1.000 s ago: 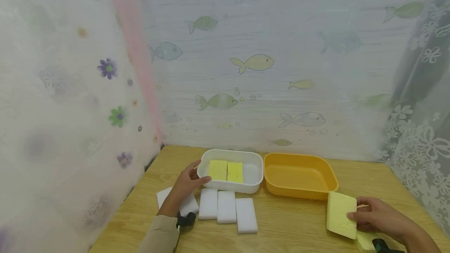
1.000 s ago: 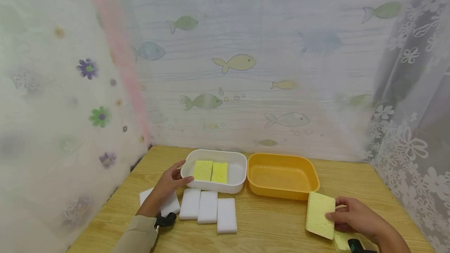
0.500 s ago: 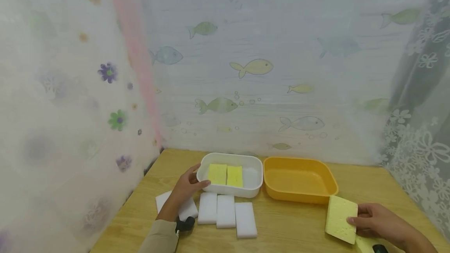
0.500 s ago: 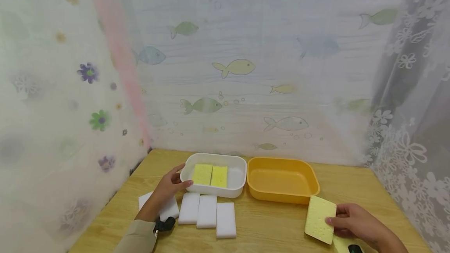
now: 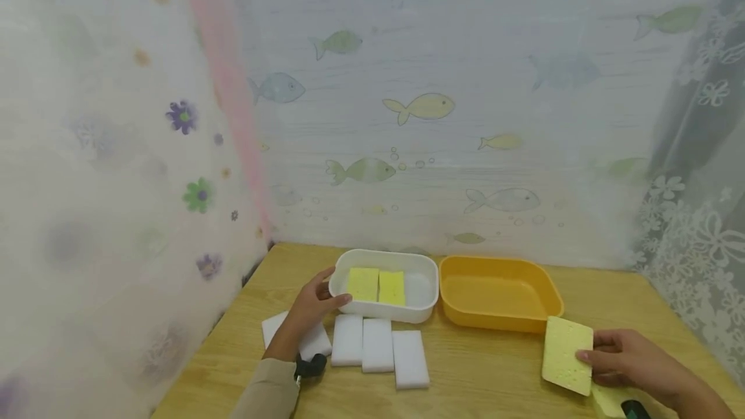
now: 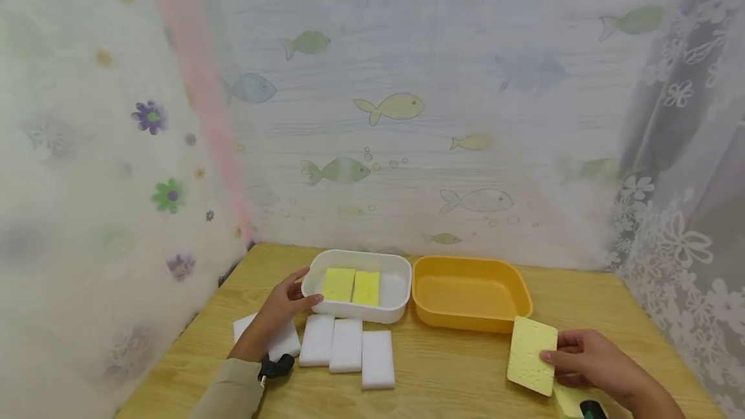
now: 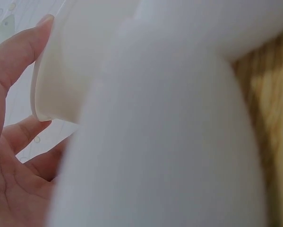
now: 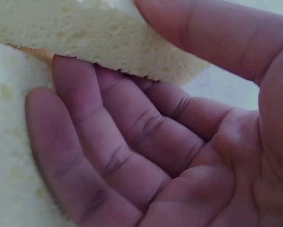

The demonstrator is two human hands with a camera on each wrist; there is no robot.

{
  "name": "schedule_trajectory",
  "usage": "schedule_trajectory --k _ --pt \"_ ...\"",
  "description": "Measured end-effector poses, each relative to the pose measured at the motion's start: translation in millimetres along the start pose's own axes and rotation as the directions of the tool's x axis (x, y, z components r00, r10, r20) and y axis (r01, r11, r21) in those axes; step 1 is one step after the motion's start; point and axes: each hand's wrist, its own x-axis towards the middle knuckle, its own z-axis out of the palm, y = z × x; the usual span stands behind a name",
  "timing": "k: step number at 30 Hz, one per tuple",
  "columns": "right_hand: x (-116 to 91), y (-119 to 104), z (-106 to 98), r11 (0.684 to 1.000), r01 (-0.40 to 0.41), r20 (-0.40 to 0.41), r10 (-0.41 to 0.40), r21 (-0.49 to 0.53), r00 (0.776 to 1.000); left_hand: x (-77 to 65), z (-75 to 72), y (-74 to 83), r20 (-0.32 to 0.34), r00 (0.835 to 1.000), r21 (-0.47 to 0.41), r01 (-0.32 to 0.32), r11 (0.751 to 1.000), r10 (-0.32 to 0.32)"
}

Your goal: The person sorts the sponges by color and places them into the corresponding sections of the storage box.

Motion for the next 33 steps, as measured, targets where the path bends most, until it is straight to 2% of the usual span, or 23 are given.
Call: schedule_trajectory --k 4,7,14,18,22,26,29,33 --pt "1 -10 5 0.997 0.024 -0.022 -0.025 -0.067 0.999 1.0 0.3 -2.3 -0.007 1.0 0.0 -0.002 1.0 0.002" --pt "4 -16 11 0.994 0.019 -0.094 -0.03 -0.111 0.995 1.4 -0.7 -3.9 -0.005 1.0 0.002 -0.001 1.0 0.001" --pt "12 -42 28 0.986 0.016 -0.237 -0.056 -0.168 0.97 0.9 -0.3 -6.1 -0.004 1.0 0.009 0.002 1.0 -0.002" --pt "19 -58 40 0.98 0.02 -0.308 -0.082 -0.199 0.948 1.3 -0.3 -5.9 -0.006 1.0 0.014 0.002 1.0 -0.002" --pt "32 -71 54 0.984 0.043 -0.365 -0.104 -0.172 0.925 1.1 -1.0 -5.1 -0.008 1.0 0.019 0.006 1.0 -0.006" --pt "46 -81 66 0.987 0.056 -0.434 -0.116 -0.148 0.893 1.4 -1.6 -4.8 -0.005 1.0 0.015 0.001 1.0 -0.001" --pt "57 -88 72 0.984 0.077 -0.467 -0.145 -0.161 0.872 2.1 -1.4 -4.9 -0.001 1.0 0.008 -0.005 1.0 0.005" --pt "71 -97 80 0.976 0.112 -0.482 -0.189 -0.185 0.855 2.5 -0.7 -4.6 -0.007 1.0 0.0 -0.002 1.0 0.002"
